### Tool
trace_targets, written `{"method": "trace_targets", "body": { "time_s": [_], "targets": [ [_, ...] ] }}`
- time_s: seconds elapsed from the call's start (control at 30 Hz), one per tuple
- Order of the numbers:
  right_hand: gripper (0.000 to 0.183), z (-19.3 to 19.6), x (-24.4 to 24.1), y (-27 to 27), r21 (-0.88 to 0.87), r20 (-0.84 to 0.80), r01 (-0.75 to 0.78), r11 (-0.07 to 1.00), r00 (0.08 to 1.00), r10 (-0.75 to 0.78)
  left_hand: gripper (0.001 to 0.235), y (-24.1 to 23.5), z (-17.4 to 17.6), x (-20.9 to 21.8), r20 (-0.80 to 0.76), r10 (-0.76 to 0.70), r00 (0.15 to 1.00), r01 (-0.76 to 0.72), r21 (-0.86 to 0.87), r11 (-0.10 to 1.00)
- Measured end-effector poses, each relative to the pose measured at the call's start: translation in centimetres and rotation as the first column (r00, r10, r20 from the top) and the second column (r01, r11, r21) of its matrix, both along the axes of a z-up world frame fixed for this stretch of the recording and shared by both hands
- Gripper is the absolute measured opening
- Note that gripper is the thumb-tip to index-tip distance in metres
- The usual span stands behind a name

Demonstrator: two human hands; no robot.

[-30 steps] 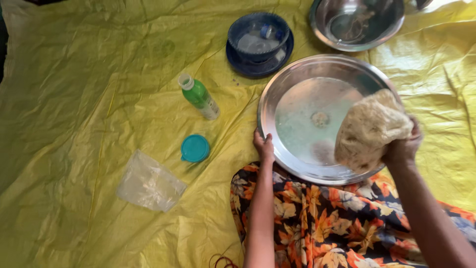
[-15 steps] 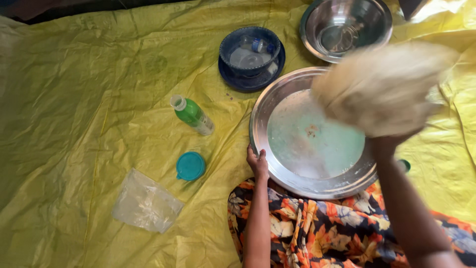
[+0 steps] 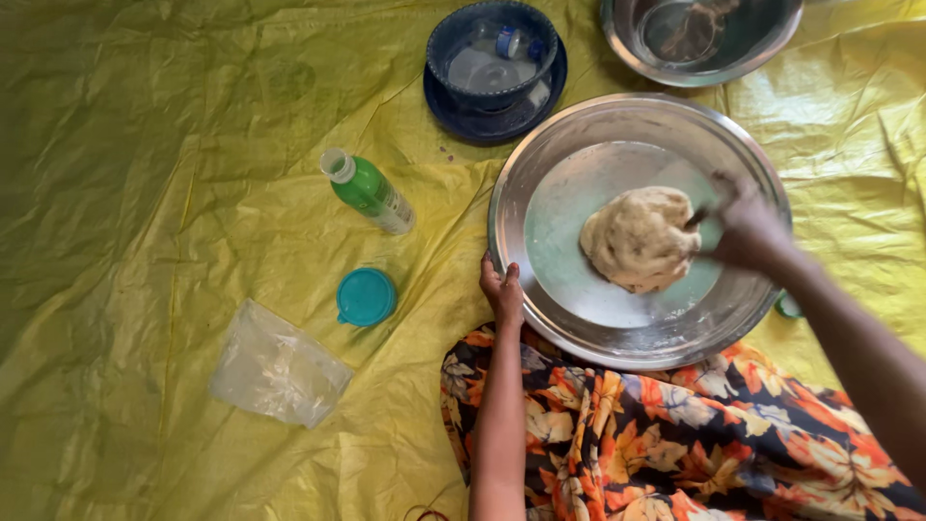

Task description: The person kneads a large mass of dough in a metal bowl using both hands, repeatedly folding and pressing it. The person then places a portion of the dough into a plastic bag and continues kneading the remaining dough in the bowl.

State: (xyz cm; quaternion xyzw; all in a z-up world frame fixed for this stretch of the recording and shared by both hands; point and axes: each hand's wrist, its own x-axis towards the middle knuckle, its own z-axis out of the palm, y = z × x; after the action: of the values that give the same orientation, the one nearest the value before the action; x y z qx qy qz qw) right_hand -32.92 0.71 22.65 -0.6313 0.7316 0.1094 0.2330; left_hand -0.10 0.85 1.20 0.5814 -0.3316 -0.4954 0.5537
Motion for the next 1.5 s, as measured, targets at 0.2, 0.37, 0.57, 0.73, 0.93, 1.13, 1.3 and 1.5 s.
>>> {"method": "trace_targets", "body": {
  "time_s": [0.2, 0.37, 0.57, 0.73, 0.93, 1.13, 1.3, 1.5],
  "targets": [
    [0.158, -1.4, 2.5, -4.9, 0.004, 0.081, -0.031, 1.000, 0.996, 0.031, 0.066, 0.0, 0.1, 0.1, 0.008, -0.005, 1.000, 0.004, 0.052, 0.999],
    [0.169, -4.4, 8.7, -0.1, 0.151, -0.215, -0.221, 0.963, 0.944, 0.251, 0.075, 0.2, 1.3, 0.9, 0.108, -0.098, 0.989, 0.109, -0.104, 0.989],
    [0.109, -5.8, 13.9, 0.5, -0.378, -0.396, -0.587, 0.716, 0.801, 0.448, 0.087, -0.1, 4.1, 1.3, -0.096, -0.208, 0.973, 0.225, 0.228, 0.947],
    [0.098, -7.2, 14.4, -5.7, -0.091, -0.213, -0.402, 0.911, 0.902, 0.376, 0.083, 0.0, 4.7, 1.4, -0.046, -0.186, 0.981, 0.191, 0.174, 0.966],
    [0.082, -6.4, 12.1, -14.8, -0.060, -0.024, -0.140, 0.988, 0.990, 0.139, 0.072, 0.4, 2.0, 0.7, 0.019, -0.121, 0.993, 0.120, 0.048, 0.992],
    [0.066, -8.0, 4.5, -12.7, -0.264, 0.516, 0.608, 0.749, 0.745, -0.423, 0.060, 0.3, -1.1, -0.3, 0.007, 0.022, 1.000, -0.023, 0.009, 1.000],
    [0.049, -12.9, -1.1, -4.5, -0.006, 0.830, 0.887, 0.461, 0.261, -0.492, 0.061, 0.0, -3.8, -0.4, 0.246, 0.075, 0.966, -0.064, -0.052, 0.997],
    [0.049, -20.4, -2.7, 9.1, 0.400, 0.875, 0.867, 0.299, -0.264, -0.406, 0.060, 0.1, -6.8, -1.3, 0.465, 0.076, 0.882, -0.059, -0.050, 0.997]
  ]
}}
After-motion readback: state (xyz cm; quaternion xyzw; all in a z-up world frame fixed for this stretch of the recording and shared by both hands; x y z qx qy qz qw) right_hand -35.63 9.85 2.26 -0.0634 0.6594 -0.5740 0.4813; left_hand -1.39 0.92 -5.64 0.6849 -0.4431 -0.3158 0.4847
